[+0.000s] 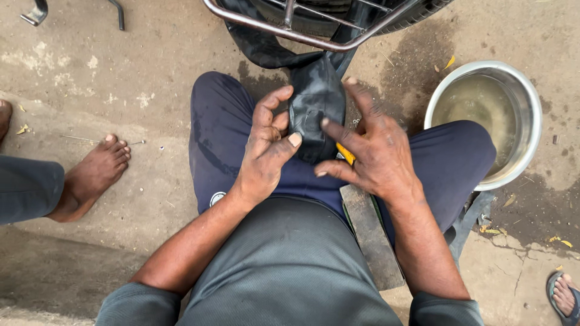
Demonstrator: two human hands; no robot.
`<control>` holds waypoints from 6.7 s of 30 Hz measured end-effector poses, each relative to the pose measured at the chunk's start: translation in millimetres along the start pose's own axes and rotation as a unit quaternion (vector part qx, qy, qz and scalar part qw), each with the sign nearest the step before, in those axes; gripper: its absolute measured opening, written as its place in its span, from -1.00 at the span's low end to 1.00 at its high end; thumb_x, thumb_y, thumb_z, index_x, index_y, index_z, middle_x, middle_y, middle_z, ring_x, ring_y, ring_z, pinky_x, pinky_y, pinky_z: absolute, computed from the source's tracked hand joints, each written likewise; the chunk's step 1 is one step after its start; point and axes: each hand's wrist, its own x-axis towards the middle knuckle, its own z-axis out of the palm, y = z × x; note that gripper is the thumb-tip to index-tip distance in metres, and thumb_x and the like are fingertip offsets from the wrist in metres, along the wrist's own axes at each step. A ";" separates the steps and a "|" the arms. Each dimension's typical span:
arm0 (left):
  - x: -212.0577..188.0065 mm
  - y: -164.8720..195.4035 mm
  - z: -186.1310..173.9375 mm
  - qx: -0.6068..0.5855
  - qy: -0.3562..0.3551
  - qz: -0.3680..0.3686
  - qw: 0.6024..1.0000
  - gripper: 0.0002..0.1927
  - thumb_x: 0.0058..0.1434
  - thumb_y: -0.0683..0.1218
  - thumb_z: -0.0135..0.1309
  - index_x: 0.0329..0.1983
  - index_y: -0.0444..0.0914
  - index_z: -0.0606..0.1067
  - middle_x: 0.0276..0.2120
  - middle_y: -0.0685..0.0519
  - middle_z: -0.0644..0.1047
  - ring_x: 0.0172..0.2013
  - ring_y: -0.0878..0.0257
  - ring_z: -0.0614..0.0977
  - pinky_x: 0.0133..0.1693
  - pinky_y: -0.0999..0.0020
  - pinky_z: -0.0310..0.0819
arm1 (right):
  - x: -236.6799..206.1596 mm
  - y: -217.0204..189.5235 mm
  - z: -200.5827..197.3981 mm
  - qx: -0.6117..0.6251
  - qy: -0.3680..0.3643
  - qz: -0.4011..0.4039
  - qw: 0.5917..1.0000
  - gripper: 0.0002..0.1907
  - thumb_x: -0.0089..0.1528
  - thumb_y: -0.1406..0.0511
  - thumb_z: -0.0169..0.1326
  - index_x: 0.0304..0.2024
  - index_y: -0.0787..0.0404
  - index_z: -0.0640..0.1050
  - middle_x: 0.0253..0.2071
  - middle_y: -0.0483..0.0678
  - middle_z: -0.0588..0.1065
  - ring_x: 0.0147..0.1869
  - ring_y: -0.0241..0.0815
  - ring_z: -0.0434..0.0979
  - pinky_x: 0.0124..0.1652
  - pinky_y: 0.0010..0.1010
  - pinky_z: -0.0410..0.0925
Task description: The person submerges a motorcycle inner tube in a basin of water to locate a puncture, then lifts the tube out and marks the spot. They roughen the marked rubber with a rasp, squeeze glue from a tube onto the area, and press a patch onto the puncture while seated on the ground.
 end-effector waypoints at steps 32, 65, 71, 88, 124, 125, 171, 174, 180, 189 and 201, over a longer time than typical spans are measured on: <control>3.0 -1.2 9.6 0.348 -0.073 0.116 0.928 -0.70 0.25 0.04 0.28 -0.15 -0.27 0.59 -0.21 0.04 0.53 -0.14 0.21 0.58 -0.09 0.31 0.48 | -26.1 2.0 29.3 0.825 0.228 0.072 0.512 -0.58 0.51 -0.01 -0.07 0.06 0.18 0.51 0.05 0.12 0.49 0.06 -0.09 0.52 0.15 -0.16 0.38; -1.0 -14.8 -4.0 0.282 -0.104 0.092 0.949 -0.42 0.47 0.31 -0.15 -0.29 -0.24 0.54 -0.33 0.10 0.32 -0.25 0.31 0.39 -0.19 0.38 0.34 | -11.8 15.4 35.8 0.554 0.380 0.095 0.735 -0.56 0.47 0.09 0.17 0.02 0.38 0.49 -0.15 0.06 0.47 -0.08 -0.15 0.56 0.04 -0.30 0.49; -2.6 -14.4 -4.6 0.268 -0.105 0.100 0.952 -0.44 0.50 0.30 -0.13 -0.26 -0.27 0.52 -0.27 0.09 0.34 -0.23 0.32 0.42 -0.17 0.37 0.36 | -7.7 12.8 36.5 0.553 0.373 0.096 0.739 -0.53 0.46 0.07 0.16 0.12 0.36 0.48 -0.15 0.08 0.50 -0.08 -0.15 0.58 0.02 -0.32 0.49; -0.2 -4.5 2.9 0.273 -0.084 0.116 0.951 -0.63 0.47 0.12 0.03 -0.09 -0.30 0.51 -0.17 0.01 0.48 -0.11 0.22 0.56 -0.04 0.30 0.46 | -25.2 3.4 22.0 0.575 0.380 0.061 0.722 -0.51 0.46 0.00 0.11 0.08 0.31 0.47 -0.17 0.09 0.51 -0.10 -0.10 0.57 -0.02 -0.23 0.49; -1.1 -10.3 2.4 0.068 -0.067 0.036 0.995 -0.36 0.42 -0.23 0.04 0.52 -0.29 0.12 0.38 -0.09 0.34 0.44 0.20 0.34 0.45 0.28 0.19 | -10.7 -0.2 3.1 0.046 0.064 0.027 0.997 -0.46 0.06 0.10 0.40 0.08 0.04 0.67 0.50 0.26 0.15 -0.35 -0.19 0.58 -0.31 -0.35 0.48; -1.2 -10.0 2.2 0.070 -0.069 0.035 0.995 -0.36 0.42 -0.23 0.04 0.52 -0.29 0.12 0.38 -0.09 0.34 0.43 0.20 0.34 0.44 0.28 0.19 | -8.8 -1.2 1.5 0.040 0.051 0.033 0.997 -0.43 0.03 0.04 0.43 0.06 0.04 0.68 0.49 0.28 0.15 -0.39 -0.18 0.56 -0.34 -0.33 0.47; 4.2 -12.1 6.1 -0.009 -0.070 -0.005 0.997 -0.23 0.33 -0.28 -0.01 0.57 -0.29 0.01 0.32 -0.06 0.39 0.31 0.25 0.41 0.34 0.34 0.25 | -7.9 2.8 -3.5 0.023 0.048 -0.012 0.998 -0.29 -0.02 -0.20 0.29 0.04 0.05 0.68 0.50 0.16 0.16 0.29 0.24 0.53 0.00 -0.15 0.51; 4.8 -13.3 6.7 -0.018 -0.066 -0.015 0.998 -0.24 0.33 -0.28 0.01 0.55 -0.30 0.01 0.32 -0.07 0.38 0.31 0.24 0.41 0.33 0.34 0.27 | -6.8 -0.4 -4.3 0.002 0.028 0.032 0.999 -0.23 -0.03 -0.19 0.31 0.07 0.12 0.69 0.47 0.21 0.19 0.05 0.16 0.62 -0.15 -0.15 0.50; 5.3 -15.1 5.8 -0.024 -0.060 -0.001 0.998 -0.26 0.36 -0.27 0.01 0.56 -0.31 0.03 0.32 -0.05 0.39 0.32 0.25 0.42 0.36 0.35 0.25 | -14.6 0.3 -1.2 0.051 0.036 0.007 0.998 -0.33 -0.04 -0.17 0.34 -0.11 0.16 0.70 0.45 0.20 0.25 -0.32 -0.09 0.60 -0.27 -0.26 0.49; 6.7 -22.2 4.2 -0.051 -0.014 -0.011 0.999 -0.21 0.37 -0.28 0.03 0.56 -0.25 -0.07 0.15 -0.13 0.52 0.13 0.26 0.56 0.19 0.38 0.43 | -16.8 30.4 28.2 0.223 0.189 0.129 0.948 -0.73 0.32 0.22 0.29 -0.22 0.34 0.59 -0.02 0.00 0.52 0.05 -0.18 0.54 0.01 -0.36 0.43; 7.0 -37.9 2.3 -0.131 0.092 -0.127 0.979 -0.78 0.40 -0.18 0.06 0.04 -0.37 0.48 -0.06 -0.01 0.59 -0.02 0.32 0.58 0.14 0.36 0.44 | -8.0 19.4 43.0 0.373 0.177 0.177 0.894 -0.83 0.29 0.35 0.26 -0.32 0.34 0.56 -0.08 -0.05 0.49 -0.03 -0.29 0.48 -0.03 -0.48 0.36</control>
